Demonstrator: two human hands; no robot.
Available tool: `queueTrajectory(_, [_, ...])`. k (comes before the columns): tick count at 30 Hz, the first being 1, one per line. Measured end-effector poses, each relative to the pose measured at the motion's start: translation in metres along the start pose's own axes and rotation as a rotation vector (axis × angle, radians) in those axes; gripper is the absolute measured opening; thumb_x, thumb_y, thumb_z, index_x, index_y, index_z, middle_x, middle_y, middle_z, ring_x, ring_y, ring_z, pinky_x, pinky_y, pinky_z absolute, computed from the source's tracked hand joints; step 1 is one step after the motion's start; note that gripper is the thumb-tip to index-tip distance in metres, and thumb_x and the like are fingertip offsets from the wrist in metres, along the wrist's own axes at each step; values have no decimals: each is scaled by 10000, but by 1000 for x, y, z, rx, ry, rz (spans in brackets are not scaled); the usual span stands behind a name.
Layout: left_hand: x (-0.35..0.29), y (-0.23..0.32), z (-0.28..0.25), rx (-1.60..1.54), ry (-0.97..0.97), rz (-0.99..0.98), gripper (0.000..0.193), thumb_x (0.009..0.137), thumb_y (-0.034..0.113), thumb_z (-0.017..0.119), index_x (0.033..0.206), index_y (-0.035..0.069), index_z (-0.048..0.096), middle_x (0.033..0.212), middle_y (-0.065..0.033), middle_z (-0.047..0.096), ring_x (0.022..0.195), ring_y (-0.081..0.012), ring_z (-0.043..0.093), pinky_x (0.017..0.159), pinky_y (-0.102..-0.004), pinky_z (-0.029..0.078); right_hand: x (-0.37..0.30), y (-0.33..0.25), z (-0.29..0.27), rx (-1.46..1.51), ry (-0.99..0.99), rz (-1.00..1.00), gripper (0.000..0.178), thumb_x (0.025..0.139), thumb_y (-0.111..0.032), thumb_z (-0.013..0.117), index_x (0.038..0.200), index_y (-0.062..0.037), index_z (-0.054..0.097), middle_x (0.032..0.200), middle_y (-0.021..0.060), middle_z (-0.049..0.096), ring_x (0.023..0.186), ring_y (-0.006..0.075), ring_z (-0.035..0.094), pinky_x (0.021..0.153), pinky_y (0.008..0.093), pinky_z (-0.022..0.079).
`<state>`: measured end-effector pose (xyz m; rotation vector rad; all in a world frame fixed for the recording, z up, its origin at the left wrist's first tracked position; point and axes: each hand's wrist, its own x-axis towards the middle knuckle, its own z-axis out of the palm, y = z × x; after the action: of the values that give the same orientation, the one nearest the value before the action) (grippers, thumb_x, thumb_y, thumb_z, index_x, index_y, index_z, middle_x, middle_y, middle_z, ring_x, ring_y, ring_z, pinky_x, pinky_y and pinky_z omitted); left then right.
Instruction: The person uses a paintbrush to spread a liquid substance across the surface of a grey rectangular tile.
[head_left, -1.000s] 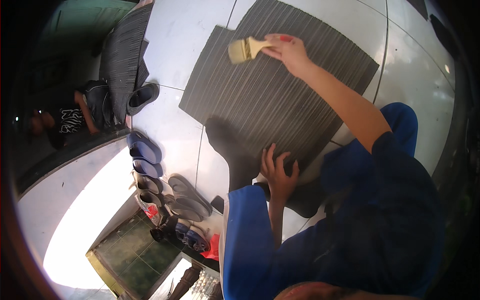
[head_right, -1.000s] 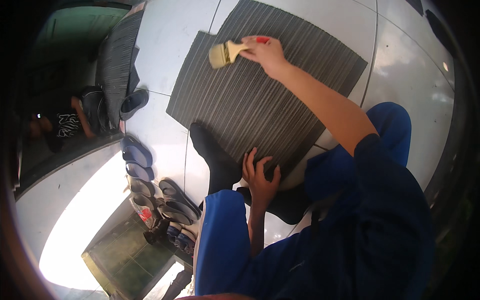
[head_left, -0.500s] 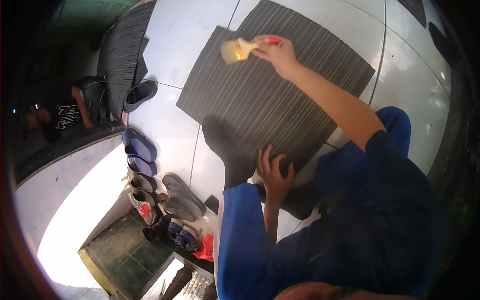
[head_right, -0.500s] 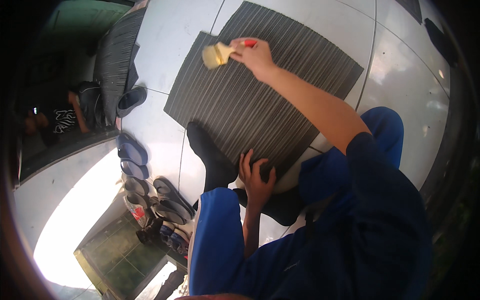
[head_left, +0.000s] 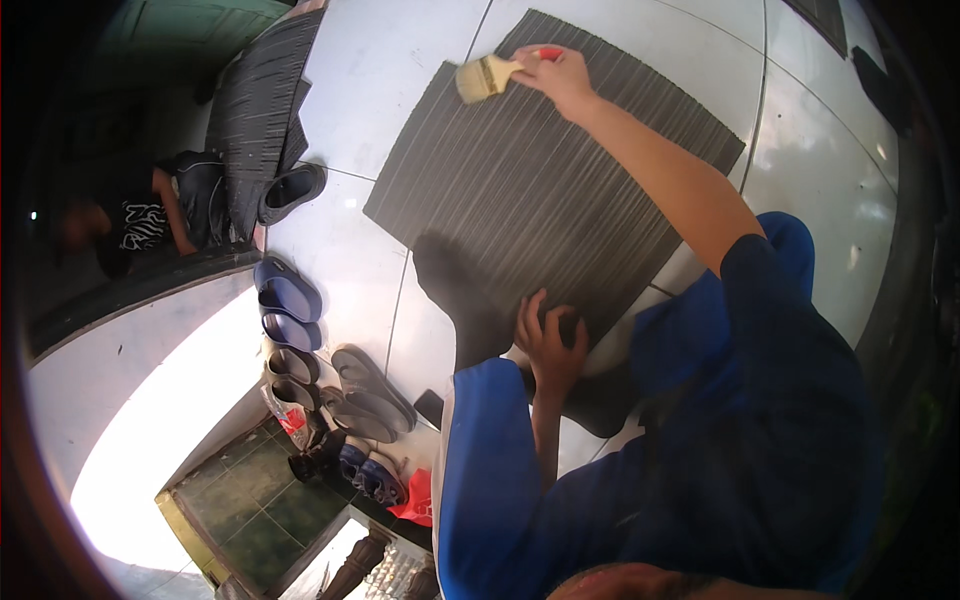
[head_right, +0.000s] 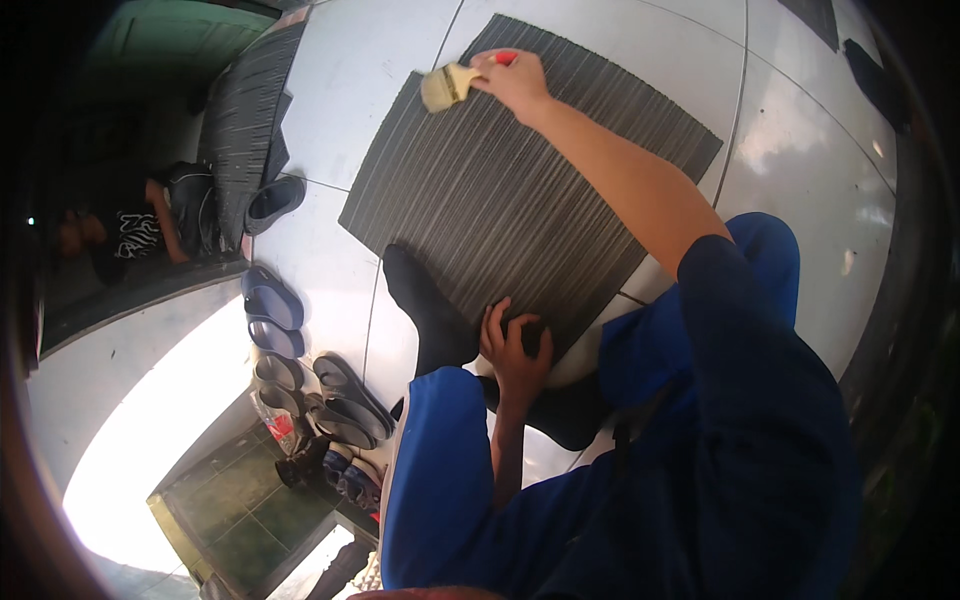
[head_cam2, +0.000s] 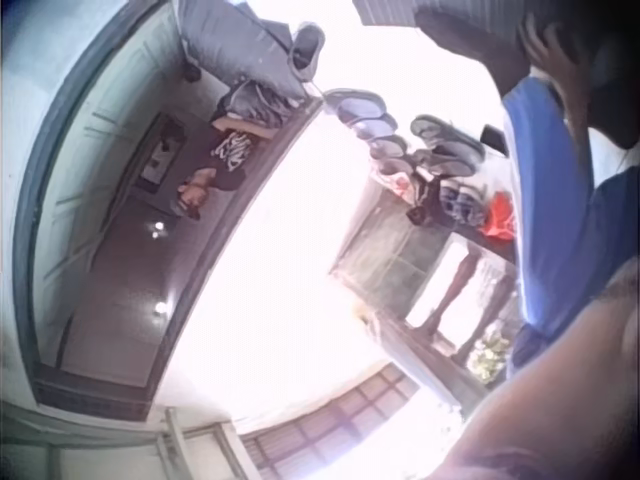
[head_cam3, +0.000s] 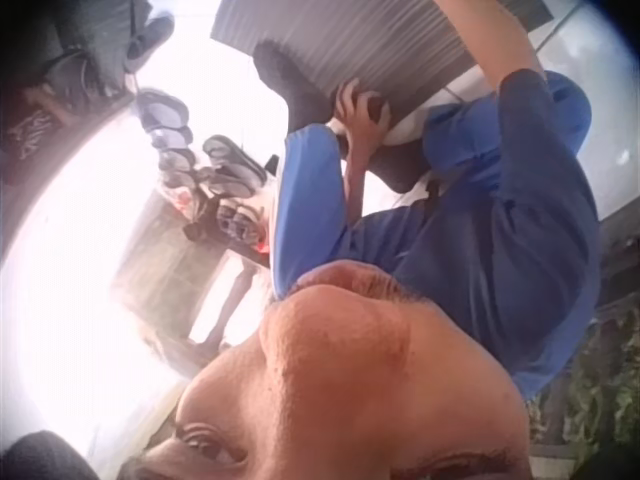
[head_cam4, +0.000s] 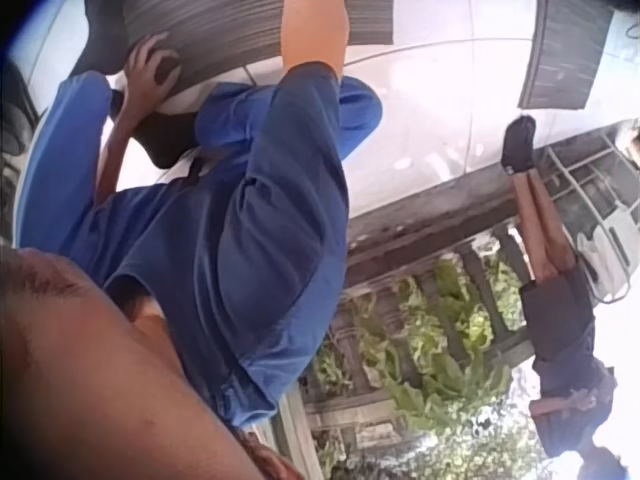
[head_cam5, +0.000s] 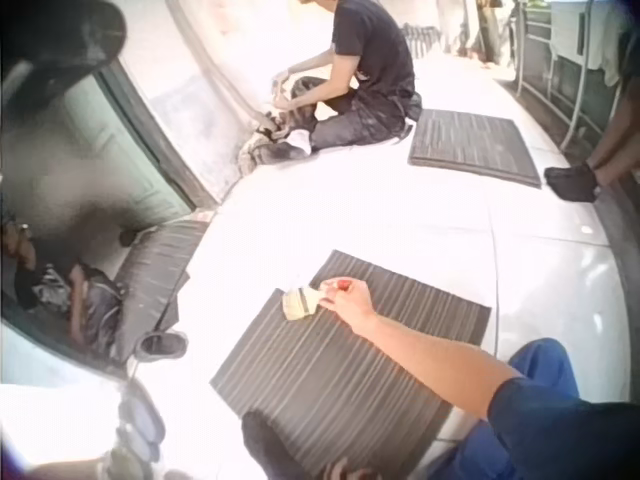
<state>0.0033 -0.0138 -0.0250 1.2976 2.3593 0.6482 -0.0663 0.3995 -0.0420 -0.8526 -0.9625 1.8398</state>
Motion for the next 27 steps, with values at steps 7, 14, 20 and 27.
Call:
queueTrajectory(7, [5, 3, -1, 8, -3, -16, 284, 878, 225, 763, 1133, 135, 678, 1562, -155, 421, 1520, -441, 267, 1205, -621, 197, 39, -109, -133, -276, 334, -321, 228, 1005, -133, 681, 1188, -7, 730, 1135, 156, 735, 1020, 213, 690, 926, 315, 570])
queueTrajectory(14, [6, 5, 2, 57, -42, -40, 253, 883, 213, 765, 1112, 151, 677, 1547, -127, 407, 1507, -423, 253, 1176, -637, 224, -106, -122, -189, -41, 121, 12, 368, 1011, -186, 690, 1223, 108, 623, 1177, 222, 718, 1105, 268, 722, 971, 328, 621])
queueTrajectory(20, [8, 8, 3, 122, -21, -62, 216, 875, 220, 781, 1057, 170, 676, 1504, -109, 425, 1475, -407, 281, 1109, -665, 270, -90, -106, -144, 139, -4, 226, 275, 1039, -217, 657, 1176, 21, 635, 1164, 214, 736, 1094, 247, 725, 945, 321, 615])
queueTrajectory(27, [4, 10, -5, 73, -30, -68, 444, 912, 248, 761, 1306, 111, 607, 1545, -143, 390, 1482, -418, 303, 1175, -620, 272, -92, -65, -123, 255, -114, 421, 243, 1035, -227, 661, 1134, -5, 642, 1100, 205, 750, 1001, 209, 730, 895, 306, 622])
